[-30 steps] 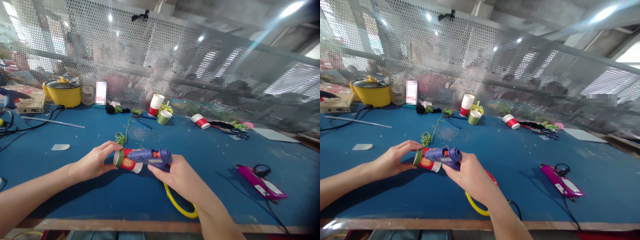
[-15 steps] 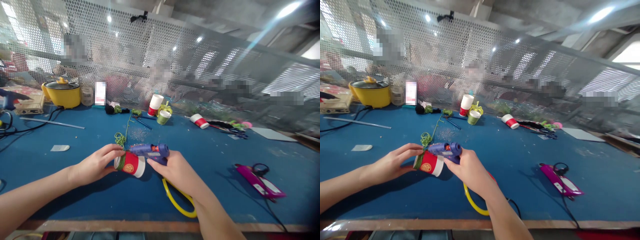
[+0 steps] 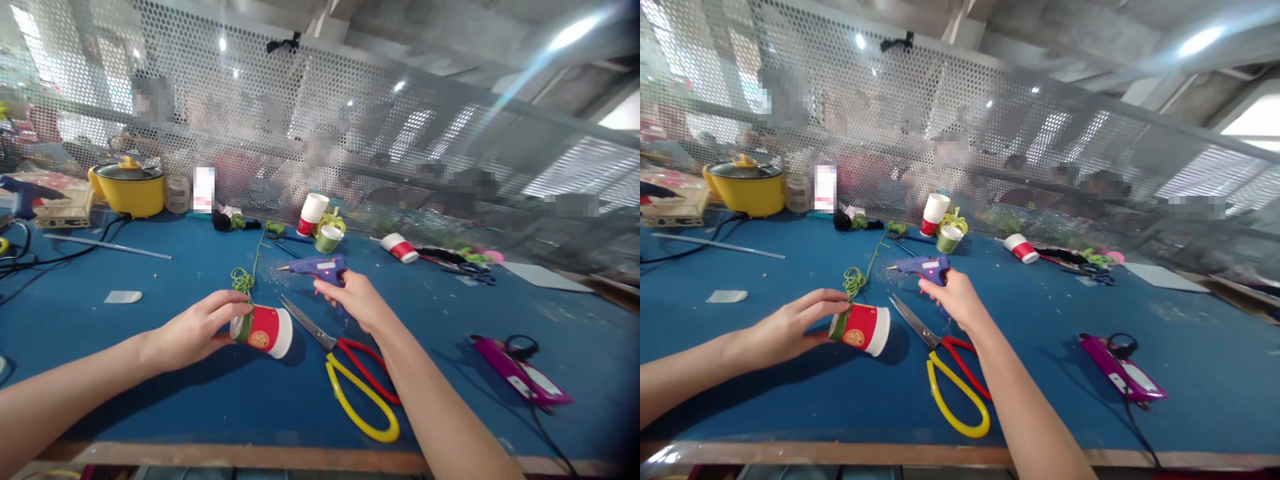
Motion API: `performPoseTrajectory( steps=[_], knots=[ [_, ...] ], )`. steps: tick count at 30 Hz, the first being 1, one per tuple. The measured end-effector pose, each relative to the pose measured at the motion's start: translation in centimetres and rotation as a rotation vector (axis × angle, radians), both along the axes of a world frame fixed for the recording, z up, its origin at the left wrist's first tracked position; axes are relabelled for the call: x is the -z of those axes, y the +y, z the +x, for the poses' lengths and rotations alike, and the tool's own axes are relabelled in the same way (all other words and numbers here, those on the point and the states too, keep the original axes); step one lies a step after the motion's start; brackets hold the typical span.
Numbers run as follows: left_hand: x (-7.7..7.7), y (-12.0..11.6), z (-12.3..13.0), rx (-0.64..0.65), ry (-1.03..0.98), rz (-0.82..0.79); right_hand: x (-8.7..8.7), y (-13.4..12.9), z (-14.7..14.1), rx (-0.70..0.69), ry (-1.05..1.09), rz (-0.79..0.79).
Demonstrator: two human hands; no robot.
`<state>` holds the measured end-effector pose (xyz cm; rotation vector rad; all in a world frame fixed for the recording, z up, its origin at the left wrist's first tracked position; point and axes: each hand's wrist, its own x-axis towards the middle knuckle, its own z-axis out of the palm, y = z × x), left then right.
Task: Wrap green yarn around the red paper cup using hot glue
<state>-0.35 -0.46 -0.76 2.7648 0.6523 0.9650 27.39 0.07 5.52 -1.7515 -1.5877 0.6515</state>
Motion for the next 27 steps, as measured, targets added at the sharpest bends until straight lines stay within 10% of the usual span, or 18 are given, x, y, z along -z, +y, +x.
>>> performPoseTrajectory(
  steps=[9,15,22,27],
  knots=[
    [-0.1,0.0,0.2,0.014,-0.006,0.016,2.6,3.6,2.6,0.098,-0.365,-0.149],
    [-0.2,-0.2,0.1,0.014,0.005,0.023,1.4,3.2,0.8,0.097,-0.603,-0.088],
    [-0.3,-0.4,0.1,0.052,0.033,0.084,0.0,0.6,-6.0,-0.477,-0.173,-0.282],
    [-0.5,-0.4,0.1,0.062,0.063,0.137,0.7,0.7,-8.3,-0.571,0.171,-0.467]
  ],
)
